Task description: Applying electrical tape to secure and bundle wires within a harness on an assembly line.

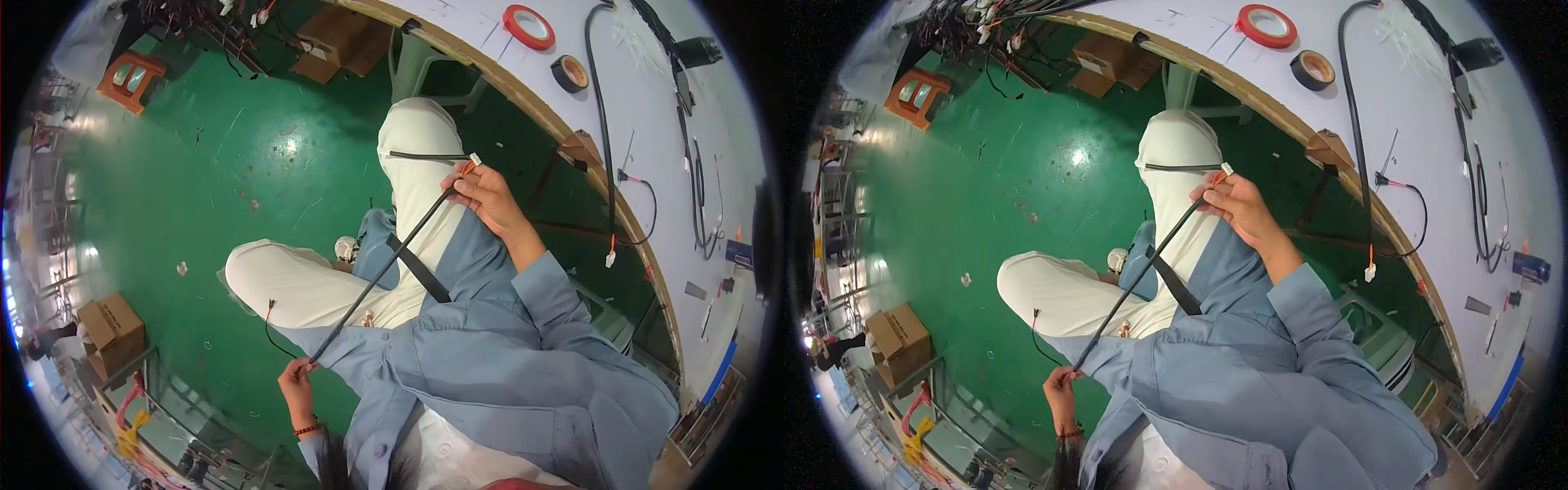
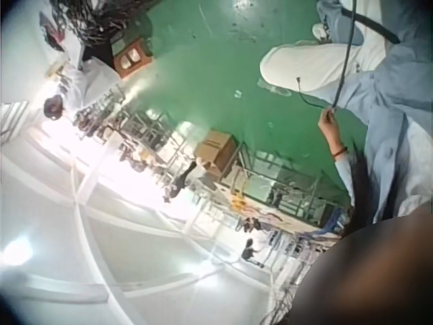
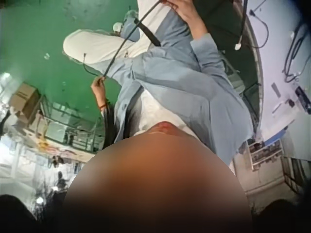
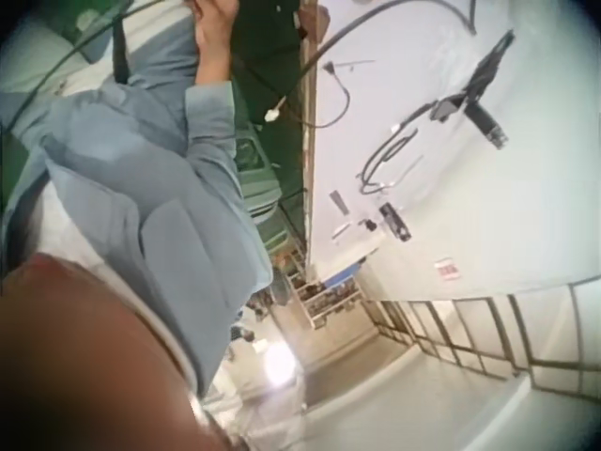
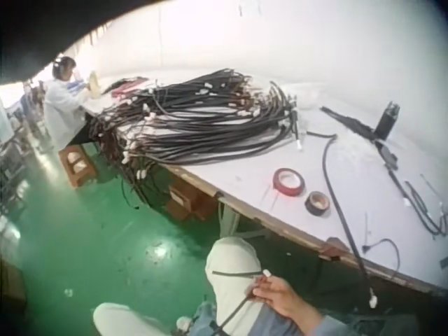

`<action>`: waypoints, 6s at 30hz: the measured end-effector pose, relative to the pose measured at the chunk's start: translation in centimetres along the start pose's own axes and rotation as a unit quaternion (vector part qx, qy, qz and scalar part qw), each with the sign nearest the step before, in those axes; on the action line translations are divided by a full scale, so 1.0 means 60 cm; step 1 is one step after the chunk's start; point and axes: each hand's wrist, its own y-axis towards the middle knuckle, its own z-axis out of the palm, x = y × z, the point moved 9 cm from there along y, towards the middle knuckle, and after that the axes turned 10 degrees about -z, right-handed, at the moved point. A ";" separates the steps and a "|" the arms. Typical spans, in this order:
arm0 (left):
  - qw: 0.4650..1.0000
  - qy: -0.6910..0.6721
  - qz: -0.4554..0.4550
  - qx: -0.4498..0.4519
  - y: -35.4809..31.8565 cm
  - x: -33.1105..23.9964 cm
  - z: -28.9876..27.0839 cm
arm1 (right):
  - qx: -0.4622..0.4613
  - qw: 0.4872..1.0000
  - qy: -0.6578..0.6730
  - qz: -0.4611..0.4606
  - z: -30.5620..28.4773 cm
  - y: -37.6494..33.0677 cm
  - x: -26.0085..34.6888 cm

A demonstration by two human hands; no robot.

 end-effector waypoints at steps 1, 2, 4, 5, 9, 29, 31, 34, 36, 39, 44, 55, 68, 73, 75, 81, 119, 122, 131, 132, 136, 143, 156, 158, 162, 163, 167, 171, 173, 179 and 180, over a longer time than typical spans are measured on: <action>1.000 -0.012 -0.024 0.009 0.002 0.012 -0.002 | 0.003 1.000 0.016 -0.003 -0.001 0.000 -0.003; 1.000 -0.008 -0.023 0.010 0.004 0.017 -0.005 | 0.001 1.000 0.018 -0.004 -0.005 0.001 -0.003; 1.000 -0.012 -0.008 0.026 0.005 0.015 -0.006 | 0.009 1.000 0.022 0.009 -0.003 0.002 -0.007; 1.000 -0.010 -0.007 0.026 0.006 0.017 -0.007 | 0.007 1.000 0.024 0.008 -0.004 0.001 -0.008; 1.000 -0.001 -0.001 0.014 0.004 0.004 -0.005 | 0.003 1.000 0.012 0.022 -0.008 0.003 -0.014; 0.992 -0.120 -0.029 -0.008 0.007 -0.018 -0.019 | -0.023 0.999 -0.036 0.015 -0.102 0.023 -0.024; 0.991 -0.120 -0.050 0.008 -0.003 -0.014 -0.025 | -0.010 0.999 -0.015 0.034 -0.101 0.028 -0.040; 0.990 -0.118 -0.063 0.039 -0.015 -0.004 -0.022 | -0.012 0.999 -0.003 0.039 -0.089 0.032 -0.053; 0.990 -0.115 -0.060 0.051 -0.010 -0.011 -0.014 | -0.022 0.999 -0.013 0.033 -0.095 0.030 -0.042; 0.994 -0.074 -0.046 0.065 0.003 -0.031 0.009 | -0.021 0.999 -0.024 0.008 -0.107 0.021 -0.009; 1.000 -0.005 -0.013 -0.017 -0.006 0.012 -0.025 | -0.069 0.996 -0.047 0.035 -0.046 0.007 -0.043; 0.974 0.209 0.086 -0.036 0.014 -0.108 -0.001 | -0.026 0.999 0.023 0.020 -0.028 0.004 -0.004; 0.946 0.301 0.084 -0.081 0.016 -0.117 -0.017 | -0.013 0.999 0.033 0.021 -0.035 0.005 -0.018; 0.984 0.156 0.057 -0.062 0.030 -0.079 -0.040 | -0.015 0.999 0.040 0.032 -0.038 0.008 -0.016; 0.995 0.091 0.028 -0.032 0.028 -0.063 -0.051 | -0.017 0.998 0.052 0.041 -0.039 0.008 -0.016; 0.988 -0.101 -0.118 0.013 0.031 -0.012 -0.040 | -0.026 0.997 0.052 0.054 -0.042 0.006 -0.015; 0.865 0.413 0.199 -0.204 0.055 -0.256 -0.031 | 0.068 0.996 -0.014 0.057 0.005 0.002 0.003; 0.940 0.193 0.280 -0.036 0.059 -0.446 0.105 | 0.082 0.996 0.017 0.016 0.039 0.003 0.027; 0.918 -0.040 0.189 0.345 0.024 -0.585 0.296 | 0.177 0.981 -0.050 -0.066 0.219 -0.008 0.113; 0.918 -0.057 0.188 0.345 0.020 -0.588 0.285 | 0.171 0.983 -0.027 -0.055 0.234 -0.010 0.107; 0.929 -0.187 0.161 0.277 0.014 -0.564 0.231 | 0.203 0.976 0.076 -0.006 0.304 -0.018 0.096; 0.939 -0.287 0.181 0.058 -0.009 -0.506 0.171 | 0.297 0.927 -0.192 -0.127 0.350 -0.026 0.095; 0.888 -0.406 0.153 0.152 -0.025 -0.471 0.201 | -0.161 0.439 -0.773 -0.429 0.162 -0.074 0.455; 0.887 -0.408 0.142 0.163 -0.031 -0.472 0.198 | -0.126 0.477 -0.788 -0.368 0.136 -0.037 0.426; 0.898 -0.401 0.115 0.143 -0.032 -0.465 0.197 | -0.109 0.466 -0.731 -0.486 0.172 -0.048 0.423; 0.901 -0.393 0.116 0.143 -0.031 -0.467 0.199 | -0.085 0.483 -0.724 -0.484 0.206 -0.057 0.408; 0.880 -0.413 0.117 0.202 -0.024 -0.472 0.207 | 0.220 0.745 -0.470 -0.419 0.339 -0.120 0.269; 0.892 -0.397 0.114 0.182 -0.028 -0.465 0.199 | 0.247 0.894 -0.331 -0.172 0.316 -0.102 0.113; 0.898 -0.372 0.129 0.195 -0.033 -0.467 0.203 | 0.244 0.923 -0.274 -0.118 0.301 -0.096 0.076; 0.890 -0.361 0.143 0.237 -0.048 -0.476 0.217 | 0.157 0.978 -0.009 0.137 0.277 -0.093 -0.017; 0.892 -0.361 0.139 0.236 -0.047 -0.474 0.217 | 0.129 0.980 -0.015 0.152 0.278 -0.097 -0.024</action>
